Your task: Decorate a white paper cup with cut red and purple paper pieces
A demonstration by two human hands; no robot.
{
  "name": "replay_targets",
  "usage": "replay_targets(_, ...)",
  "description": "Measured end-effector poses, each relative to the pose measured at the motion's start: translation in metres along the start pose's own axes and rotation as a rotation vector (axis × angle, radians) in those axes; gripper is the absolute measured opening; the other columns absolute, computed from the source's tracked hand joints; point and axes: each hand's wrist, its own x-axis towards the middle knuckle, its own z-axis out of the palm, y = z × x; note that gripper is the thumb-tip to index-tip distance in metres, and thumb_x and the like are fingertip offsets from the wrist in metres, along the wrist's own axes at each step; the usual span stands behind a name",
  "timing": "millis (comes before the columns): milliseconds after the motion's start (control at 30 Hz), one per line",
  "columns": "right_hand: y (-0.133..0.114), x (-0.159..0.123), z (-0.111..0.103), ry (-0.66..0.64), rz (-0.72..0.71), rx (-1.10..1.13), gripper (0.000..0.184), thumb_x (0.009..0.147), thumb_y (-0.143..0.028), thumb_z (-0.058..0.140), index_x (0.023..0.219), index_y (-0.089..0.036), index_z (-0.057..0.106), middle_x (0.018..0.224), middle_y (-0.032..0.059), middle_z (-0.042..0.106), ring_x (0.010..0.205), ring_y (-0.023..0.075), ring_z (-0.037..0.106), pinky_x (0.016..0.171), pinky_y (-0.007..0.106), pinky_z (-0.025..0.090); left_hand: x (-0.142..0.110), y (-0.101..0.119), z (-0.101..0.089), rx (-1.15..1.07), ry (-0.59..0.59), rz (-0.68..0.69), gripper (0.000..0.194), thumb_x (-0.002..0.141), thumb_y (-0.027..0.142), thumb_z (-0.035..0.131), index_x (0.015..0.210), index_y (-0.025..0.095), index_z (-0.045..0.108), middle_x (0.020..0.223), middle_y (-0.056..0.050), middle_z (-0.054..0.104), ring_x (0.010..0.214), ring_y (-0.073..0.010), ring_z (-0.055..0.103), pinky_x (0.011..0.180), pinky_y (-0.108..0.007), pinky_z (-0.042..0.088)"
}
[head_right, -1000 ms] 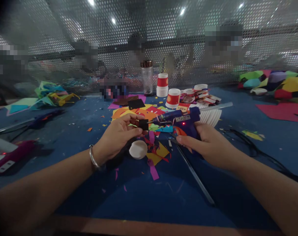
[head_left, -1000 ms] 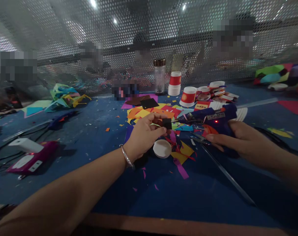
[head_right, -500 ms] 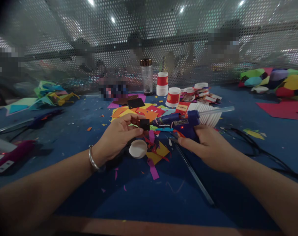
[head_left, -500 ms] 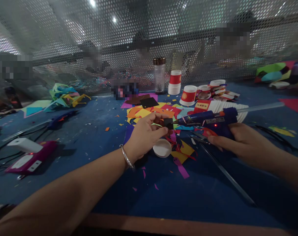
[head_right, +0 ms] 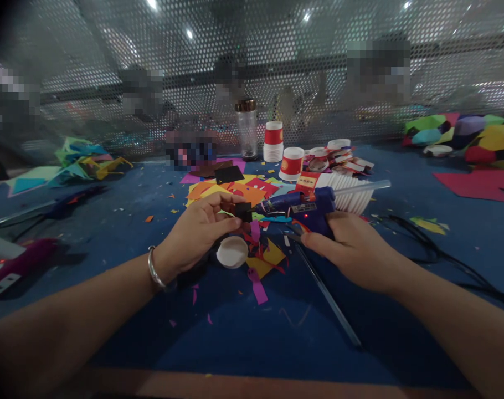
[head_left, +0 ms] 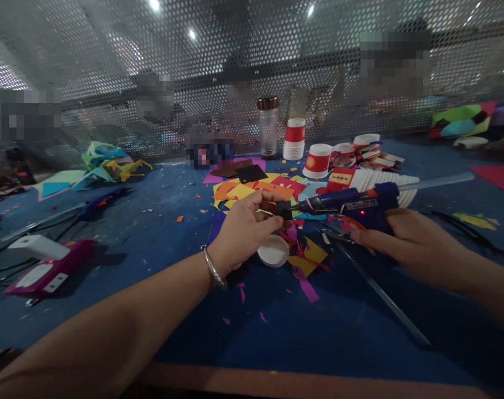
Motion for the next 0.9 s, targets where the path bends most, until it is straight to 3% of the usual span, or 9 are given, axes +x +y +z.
replay_targets(300,-0.0017,0.0012,-0.0002,0.009,-0.006,-0.036,0.034,0.077,-0.051,0.046,0.048,-0.033,0.046,0.039,0.0013,0.050,0.035,0.0214,0.046,0.040,0.034,0.030,-0.0004,0.0007,0.0016,-0.010,0.016,-0.013,0.030,0.074,-0.001,0.066,0.098,0.017,0.065,0.078,0.003,0.067,0.059,-0.0078,0.063,0.059,-0.021,0.053)
replay_targets(567,0.0016,-0.0011,0.0006,-0.021,0.041,-0.086,0.033,0.078,-0.050,0.046,0.050,-0.031,0.045,0.040,0.0001,0.046,0.039,0.0206,0.045,0.045,0.034,0.033,0.0004,-0.0018,-0.0002,0.006,0.011,0.014,0.031,0.074,-0.004,0.065,0.097,0.017,0.065,0.083,0.002,0.070,0.062,-0.0078,0.067,0.059,-0.020,0.053)
replay_targets(767,0.0069,-0.0039,0.0023,0.018,-0.016,-0.081,0.033,0.083,-0.046,0.047,0.054,-0.030,0.045,0.043,-0.0011,0.048,0.040,0.0191,0.044,0.047,0.032,0.035,0.0008,-0.0009,0.0009,0.006,0.022,-0.005,0.030,0.075,-0.003,0.065,0.097,0.016,0.064,0.083,0.002,0.070,0.064,-0.0099,0.070,0.060,-0.021,0.052)
replay_targets(900,0.0058,-0.0017,0.0017,-0.003,-0.066,-0.069,0.030,0.082,-0.043,0.047,0.055,-0.030,0.048,0.050,0.0017,0.055,0.045,0.0214,0.051,0.050,0.034,0.040,0.0000,0.0010,0.0023,0.000,0.027,-0.009,0.029,0.074,-0.005,0.065,0.095,0.016,0.065,0.083,0.002,0.070,0.062,-0.0076,0.068,0.060,-0.020,0.052)
